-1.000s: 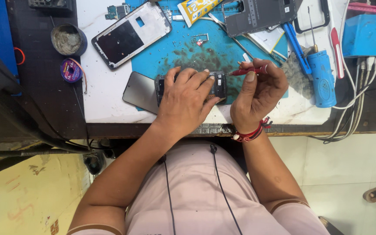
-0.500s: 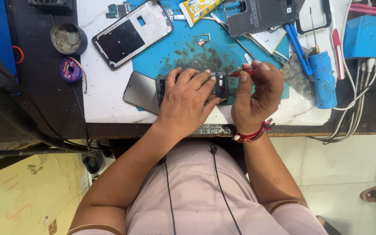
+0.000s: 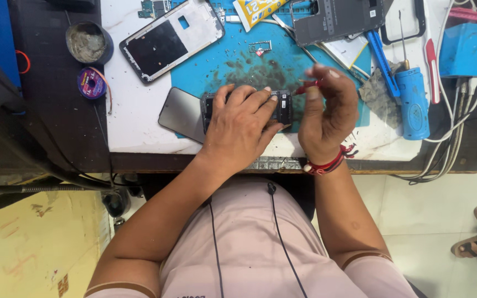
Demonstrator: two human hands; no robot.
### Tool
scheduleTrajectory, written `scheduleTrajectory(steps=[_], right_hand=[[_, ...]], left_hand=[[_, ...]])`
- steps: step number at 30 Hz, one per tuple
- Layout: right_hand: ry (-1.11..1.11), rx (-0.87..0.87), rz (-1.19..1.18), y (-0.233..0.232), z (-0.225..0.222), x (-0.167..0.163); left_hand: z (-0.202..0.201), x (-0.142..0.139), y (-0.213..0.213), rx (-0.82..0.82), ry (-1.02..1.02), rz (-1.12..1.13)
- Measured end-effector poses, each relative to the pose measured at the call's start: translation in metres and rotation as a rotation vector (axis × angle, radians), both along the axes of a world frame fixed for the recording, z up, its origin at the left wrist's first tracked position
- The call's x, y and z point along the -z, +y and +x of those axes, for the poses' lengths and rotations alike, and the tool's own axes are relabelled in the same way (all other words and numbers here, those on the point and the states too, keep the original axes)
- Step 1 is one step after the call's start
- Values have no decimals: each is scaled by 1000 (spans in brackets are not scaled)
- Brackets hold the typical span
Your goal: The person uses a hot air gun and various tools to remove the back cover and battery of a smartphone, then reassembles the device. The person handles the phone, battery, and tools throughout the process.
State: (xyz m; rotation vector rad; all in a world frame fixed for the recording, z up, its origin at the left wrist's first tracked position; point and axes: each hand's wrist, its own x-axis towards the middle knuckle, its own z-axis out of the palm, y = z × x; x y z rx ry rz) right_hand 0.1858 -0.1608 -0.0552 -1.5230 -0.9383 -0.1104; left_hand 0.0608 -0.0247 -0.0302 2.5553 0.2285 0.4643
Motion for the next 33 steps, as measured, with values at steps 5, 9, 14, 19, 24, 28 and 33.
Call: scheduleTrajectory(steps=[5, 9, 14, 19, 24, 28, 33], right_hand=[[154, -73, 119, 4, 1, 4], [42, 2, 20, 6, 4, 5], [71, -20, 25, 6, 7, 5], [54, -18, 29, 12, 5, 6], [325, 10, 325, 14, -2, -1], [490, -114, 384, 5, -10, -9], [325, 35, 87, -5, -5, -16]], left_hand=[[0, -1, 0, 0, 9, -7], [0, -1, 0, -3, 0, -1], [-1, -2, 0, -3, 3, -3], [0, -4, 1, 0, 7, -4], [2, -3, 4, 3, -48, -57], [6, -2, 7, -27, -87, -52], [4, -6, 9, 25, -28, -39]])
